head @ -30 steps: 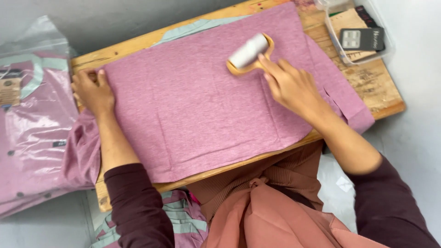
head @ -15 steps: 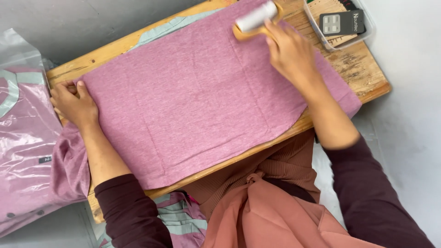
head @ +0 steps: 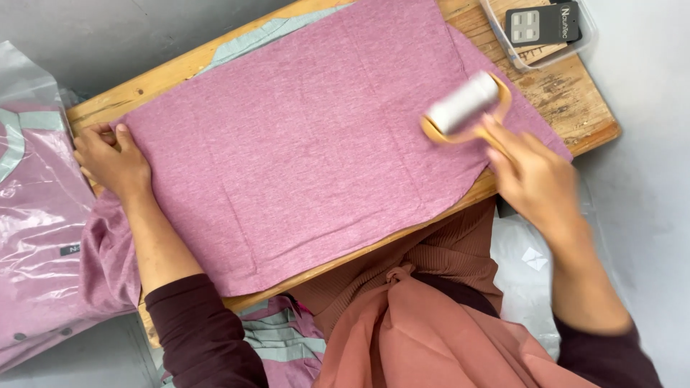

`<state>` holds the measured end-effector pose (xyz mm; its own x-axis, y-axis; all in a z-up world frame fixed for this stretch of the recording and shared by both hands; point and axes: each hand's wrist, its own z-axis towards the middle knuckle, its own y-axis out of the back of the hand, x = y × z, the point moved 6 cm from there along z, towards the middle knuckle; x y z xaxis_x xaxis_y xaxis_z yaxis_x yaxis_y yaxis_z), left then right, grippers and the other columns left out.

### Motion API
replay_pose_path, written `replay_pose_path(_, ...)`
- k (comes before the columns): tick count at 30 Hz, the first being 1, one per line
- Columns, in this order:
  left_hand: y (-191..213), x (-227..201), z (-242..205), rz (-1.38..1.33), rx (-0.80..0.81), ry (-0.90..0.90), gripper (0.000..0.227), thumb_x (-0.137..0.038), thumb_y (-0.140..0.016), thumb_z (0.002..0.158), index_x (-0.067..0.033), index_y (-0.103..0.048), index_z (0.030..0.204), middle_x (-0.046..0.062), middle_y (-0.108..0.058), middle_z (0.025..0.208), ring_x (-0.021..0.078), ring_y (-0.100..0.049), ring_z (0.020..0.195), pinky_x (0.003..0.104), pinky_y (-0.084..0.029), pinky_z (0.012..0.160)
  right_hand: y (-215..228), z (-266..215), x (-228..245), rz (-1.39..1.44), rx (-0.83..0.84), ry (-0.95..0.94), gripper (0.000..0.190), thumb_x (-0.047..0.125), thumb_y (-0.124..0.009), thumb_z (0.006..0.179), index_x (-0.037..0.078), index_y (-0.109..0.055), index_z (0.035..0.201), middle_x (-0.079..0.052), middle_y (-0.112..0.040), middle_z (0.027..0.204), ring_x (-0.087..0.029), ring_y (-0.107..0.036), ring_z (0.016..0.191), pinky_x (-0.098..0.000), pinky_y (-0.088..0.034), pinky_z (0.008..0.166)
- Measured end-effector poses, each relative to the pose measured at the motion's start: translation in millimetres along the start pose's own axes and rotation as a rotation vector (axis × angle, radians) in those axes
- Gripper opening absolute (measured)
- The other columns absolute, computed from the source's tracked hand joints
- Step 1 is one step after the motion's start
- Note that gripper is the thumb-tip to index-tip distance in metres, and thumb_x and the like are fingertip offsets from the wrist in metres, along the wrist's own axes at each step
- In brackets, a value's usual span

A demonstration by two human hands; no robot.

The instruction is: The person uses a lint roller to clean a pink shirt laid on a wooden table. They roll the sticky roller over the front, sleeves, and back of the shirt, then flip it to treat the other side. The shirt is handled one at a time and repositioned as needed.

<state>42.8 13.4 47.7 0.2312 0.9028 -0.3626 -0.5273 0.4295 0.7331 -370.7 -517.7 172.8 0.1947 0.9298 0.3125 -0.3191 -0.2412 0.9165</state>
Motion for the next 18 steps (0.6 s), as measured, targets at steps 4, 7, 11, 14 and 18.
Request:
replay_pose_path(4, -1, -2, 1, 0.054, 0.005, -0.025, 0.017, -0.021, -0.074, 0.100, -0.0105, -0.062, 0.097, 0.010, -0.064, 0.100, 0.0376, -0.059, 0.096, 0.057, -0.041, 0.077, 38, -51, -9, -0.174, 0.098, -0.129, 0.044, 0.028, -0.063, 0.107, 0.034, -0.065, 0.150, 0.004, -0.064, 0.099, -0.016, -0.062, 0.080, -0.0336, -0.051, 0.074)
replay_pose_path(7, -1, -6, 5, 0.125, 0.034, -0.110, 0.019, -0.017, -0.076, 0.098, -0.0069, -0.063, 0.107, 0.014, -0.065, 0.103, 0.0391, -0.059, 0.096, 0.055, -0.043, 0.078, 24, -32, 28, -0.080, 0.083, 0.052, 0.040, 0.026, -0.067, 0.103, 0.034, -0.068, 0.142, 0.007, -0.071, 0.105, -0.013, -0.061, 0.076, -0.0314, -0.052, 0.067)
replay_pose_path(11, 31, -47, -11, -0.001, 0.315, -0.078, 0.072, -0.012, -0.080, 0.101, 0.0086, -0.031, 0.149, 0.034, -0.046, 0.150, 0.0482, -0.044, 0.139, 0.050, -0.031, 0.116, -45, 19, 76, 0.121, 0.181, 0.242, 0.043, 0.029, -0.054, 0.107, 0.028, -0.055, 0.150, -0.002, -0.058, 0.099, -0.017, -0.045, 0.051, -0.0283, -0.041, 0.037)
replay_pose_path(14, 92, -109, -59, 0.000, 0.559, 0.059, 0.073, -0.028, -0.065, 0.104, -0.0073, -0.023, 0.161, 0.032, -0.020, 0.163, 0.0458, -0.016, 0.151, 0.061, -0.014, 0.119, -71, 47, 91, 0.261, 0.228, 0.210, 0.045, 0.025, -0.056, 0.106, 0.030, -0.052, 0.151, -0.001, -0.048, 0.085, -0.021, -0.049, 0.051, -0.0324, -0.047, 0.041)
replay_pose_path(18, 162, -120, -136, -0.050, 0.533, -0.021, 0.060, -0.032, -0.062, 0.102, -0.0071, -0.043, 0.153, 0.026, -0.029, 0.162, 0.0463, -0.021, 0.149, 0.069, -0.019, 0.114, -33, 28, 54, 0.299, 0.352, 0.239, 0.044, 0.034, -0.051, 0.107, 0.034, -0.052, 0.151, -0.003, -0.062, 0.091, -0.019, -0.050, 0.055, -0.0381, -0.054, 0.057)
